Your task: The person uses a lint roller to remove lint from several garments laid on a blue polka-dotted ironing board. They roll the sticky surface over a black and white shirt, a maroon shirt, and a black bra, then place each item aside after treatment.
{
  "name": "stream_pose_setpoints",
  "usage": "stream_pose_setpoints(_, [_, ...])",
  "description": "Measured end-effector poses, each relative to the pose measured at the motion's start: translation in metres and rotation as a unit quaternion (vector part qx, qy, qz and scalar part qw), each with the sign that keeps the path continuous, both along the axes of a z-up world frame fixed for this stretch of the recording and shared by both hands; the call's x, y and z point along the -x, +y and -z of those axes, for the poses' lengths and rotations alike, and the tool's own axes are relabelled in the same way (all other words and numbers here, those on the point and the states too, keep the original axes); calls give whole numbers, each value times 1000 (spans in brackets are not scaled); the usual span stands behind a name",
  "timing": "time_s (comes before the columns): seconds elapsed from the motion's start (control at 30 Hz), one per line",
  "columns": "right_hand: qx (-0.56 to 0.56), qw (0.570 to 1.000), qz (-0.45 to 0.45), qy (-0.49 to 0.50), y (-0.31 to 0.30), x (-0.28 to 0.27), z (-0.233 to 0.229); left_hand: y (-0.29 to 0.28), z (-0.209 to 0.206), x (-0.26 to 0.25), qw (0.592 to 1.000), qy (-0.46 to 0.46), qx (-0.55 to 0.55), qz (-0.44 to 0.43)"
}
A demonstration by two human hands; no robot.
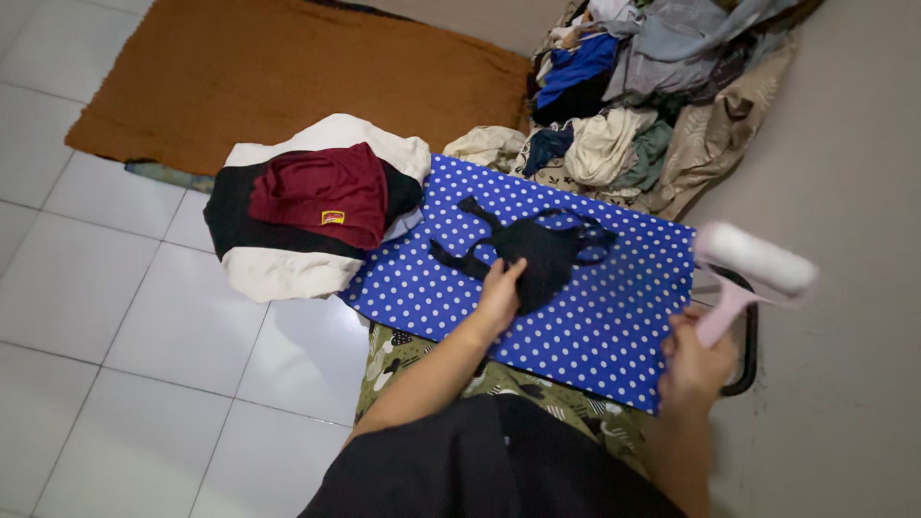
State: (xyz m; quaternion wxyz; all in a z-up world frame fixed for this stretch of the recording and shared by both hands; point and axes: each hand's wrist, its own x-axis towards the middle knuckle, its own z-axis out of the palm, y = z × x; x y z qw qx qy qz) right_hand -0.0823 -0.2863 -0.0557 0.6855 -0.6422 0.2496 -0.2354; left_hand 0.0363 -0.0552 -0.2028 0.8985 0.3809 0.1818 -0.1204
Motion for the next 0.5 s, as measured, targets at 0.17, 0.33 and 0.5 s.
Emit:
stream_pose_setpoints(0.17, [324, 934, -64, 134, 16, 7, -14, 0, -13, 25, 936, -132, -310, -104])
stream_pose_setpoints(0.33, [352, 910, -214, 56, 47, 4, -37, 25, -59, 44, 687, -253, -681, 30])
stream_pose_setpoints(0.5, [413, 862, -250, 154, 80, -9, -39, 45, -72, 42, 564, -261, -778, 98])
